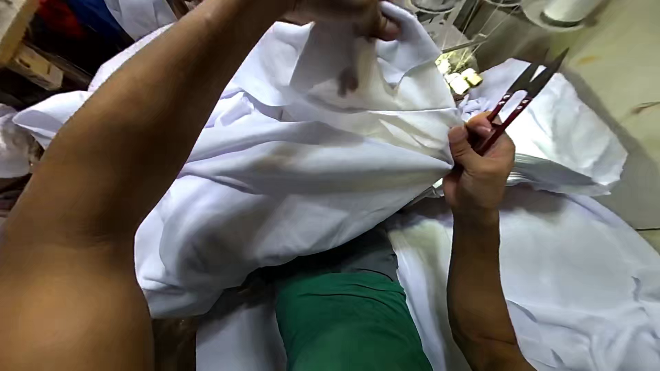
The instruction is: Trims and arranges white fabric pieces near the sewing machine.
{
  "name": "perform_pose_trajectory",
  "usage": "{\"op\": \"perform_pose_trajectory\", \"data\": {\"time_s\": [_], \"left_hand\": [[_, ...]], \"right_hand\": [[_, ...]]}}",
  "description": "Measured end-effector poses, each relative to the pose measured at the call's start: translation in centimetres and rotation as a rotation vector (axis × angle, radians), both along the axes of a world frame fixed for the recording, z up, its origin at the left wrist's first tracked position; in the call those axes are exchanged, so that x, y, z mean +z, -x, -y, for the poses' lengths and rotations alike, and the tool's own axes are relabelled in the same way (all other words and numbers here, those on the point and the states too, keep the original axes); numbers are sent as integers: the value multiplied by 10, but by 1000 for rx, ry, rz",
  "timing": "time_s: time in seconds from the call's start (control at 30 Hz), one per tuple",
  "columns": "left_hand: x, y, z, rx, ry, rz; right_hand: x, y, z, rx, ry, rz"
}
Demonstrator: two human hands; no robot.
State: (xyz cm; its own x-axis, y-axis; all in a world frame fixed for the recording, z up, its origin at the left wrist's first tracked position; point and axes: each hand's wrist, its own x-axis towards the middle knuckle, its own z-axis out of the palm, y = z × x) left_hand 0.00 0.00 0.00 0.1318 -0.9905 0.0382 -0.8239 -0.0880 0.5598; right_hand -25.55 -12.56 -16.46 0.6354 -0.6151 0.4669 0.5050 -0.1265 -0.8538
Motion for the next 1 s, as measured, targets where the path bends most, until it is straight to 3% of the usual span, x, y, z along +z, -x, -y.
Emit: {"op": "perform_pose_trajectory", "data": {"time_s": [0.23, 0.43, 0.53, 0.63, 0.7, 0.8, 1.0], "left_hand": [[6, 11, -8, 227, -142, -112], [6, 15, -16, 270, -124, -114], [0, 0, -24, 21, -98, -183], [-8, -2, -56, -278, -197, -141], [-14, 8, -87, -319, -250, -13], [-36, 8, -135, -336, -194, 131], [-66, 17, -196, -240, -68, 171]], "right_hand": [[-8, -10, -8, -6, -18, -4], [-10, -12, -10, 6, 10, -26], [-9, -4, -14, 126, 93, -120], [-12, 10, -12, 423, 193, -379], [-23, 13, -15, 500, 160, -470], [-42, 9, -23, 451, 11, -565], [-44, 6, -40, 419, -174, -703]]}}
